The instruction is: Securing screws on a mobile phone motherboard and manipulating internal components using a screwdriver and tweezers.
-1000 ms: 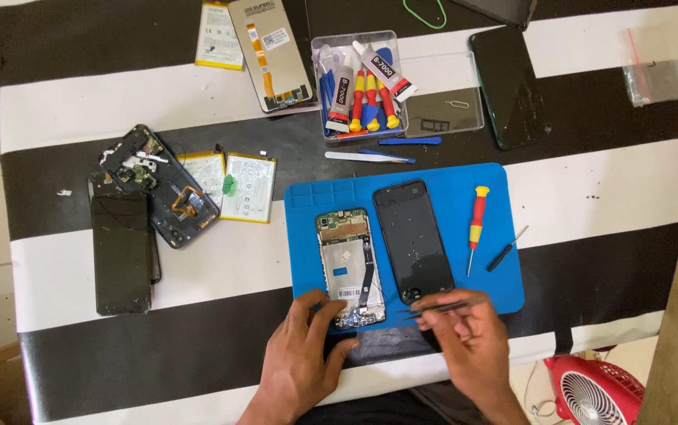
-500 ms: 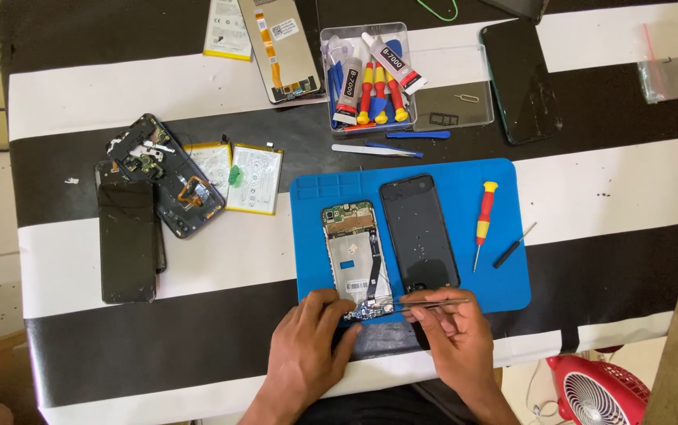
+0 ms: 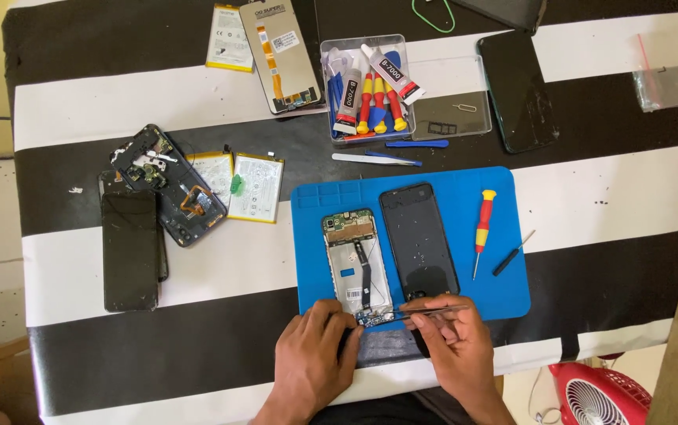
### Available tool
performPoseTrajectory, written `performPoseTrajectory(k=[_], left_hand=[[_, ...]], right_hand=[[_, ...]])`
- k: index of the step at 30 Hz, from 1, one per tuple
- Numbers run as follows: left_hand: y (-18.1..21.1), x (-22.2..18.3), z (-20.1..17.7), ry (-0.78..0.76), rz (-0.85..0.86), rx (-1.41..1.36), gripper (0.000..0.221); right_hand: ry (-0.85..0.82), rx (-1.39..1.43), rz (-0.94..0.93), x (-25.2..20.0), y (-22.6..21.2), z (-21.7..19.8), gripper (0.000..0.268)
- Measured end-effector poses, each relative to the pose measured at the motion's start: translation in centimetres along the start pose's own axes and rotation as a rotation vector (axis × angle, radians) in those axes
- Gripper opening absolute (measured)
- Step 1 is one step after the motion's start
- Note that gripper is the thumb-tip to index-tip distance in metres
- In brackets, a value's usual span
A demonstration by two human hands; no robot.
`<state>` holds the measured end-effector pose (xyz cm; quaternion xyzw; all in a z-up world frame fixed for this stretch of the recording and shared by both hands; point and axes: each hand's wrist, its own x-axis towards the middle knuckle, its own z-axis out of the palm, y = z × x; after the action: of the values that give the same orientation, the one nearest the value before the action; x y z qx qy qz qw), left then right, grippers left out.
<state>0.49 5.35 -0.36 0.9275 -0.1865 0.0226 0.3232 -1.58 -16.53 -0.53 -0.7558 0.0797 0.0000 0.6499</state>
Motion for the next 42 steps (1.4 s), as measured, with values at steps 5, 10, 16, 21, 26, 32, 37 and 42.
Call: performPoseTrajectory(k=[5, 10, 16, 21, 26, 32, 37, 42], left_hand=[[-0.4, -0.5, 0.3, -0.028, -0.041, 0.000, 0.028], [-0.2, -0.4, 0.4, -0.057, -0.033, 0.055, 0.027], [-0.5, -0.6, 0.7, -0.061, -0.033, 0.064, 0.026], [-0.5, -0.6, 0.8, -0.029, -0.010, 0.075, 0.025], [-0.5, -0.7, 0.9, -0.115, -0.088, 0.062, 0.037], [-0.5, -0.6, 1.2, -0.162, -0.120, 0.076, 0.034], [-0.8, -0.6, 1.1, -0.116, -0.063, 0.048, 0.029], [-1.2, -0.6, 1.4, -0.128, -0.058, 0.013, 0.028]], right_hand=[[0.000, 0.036, 0.004, -0.3, 0.2, -0.1, 0.022], [-0.005, 0.045, -0.020, -0.4, -0.4, 0.1, 0.022], [0.041, 0.027, 0.004, -1.2, 0.3, -0.3, 0.022], [0.084, -0.001, 0.050, -1.7, 1.0, -0.2, 0.023], [0.062, -0.044, 0.013, -1.9, 1.8, 0.0, 0.024], [0.073, -0.003, 0.095, -1.9, 1.9, -0.1, 0.024], [0.117, 0.056, 0.036, -1.4, 1.5, 0.0, 0.023], [0.165, 0.048, 0.104, -1.6, 1.9, -0.4, 0.024]])
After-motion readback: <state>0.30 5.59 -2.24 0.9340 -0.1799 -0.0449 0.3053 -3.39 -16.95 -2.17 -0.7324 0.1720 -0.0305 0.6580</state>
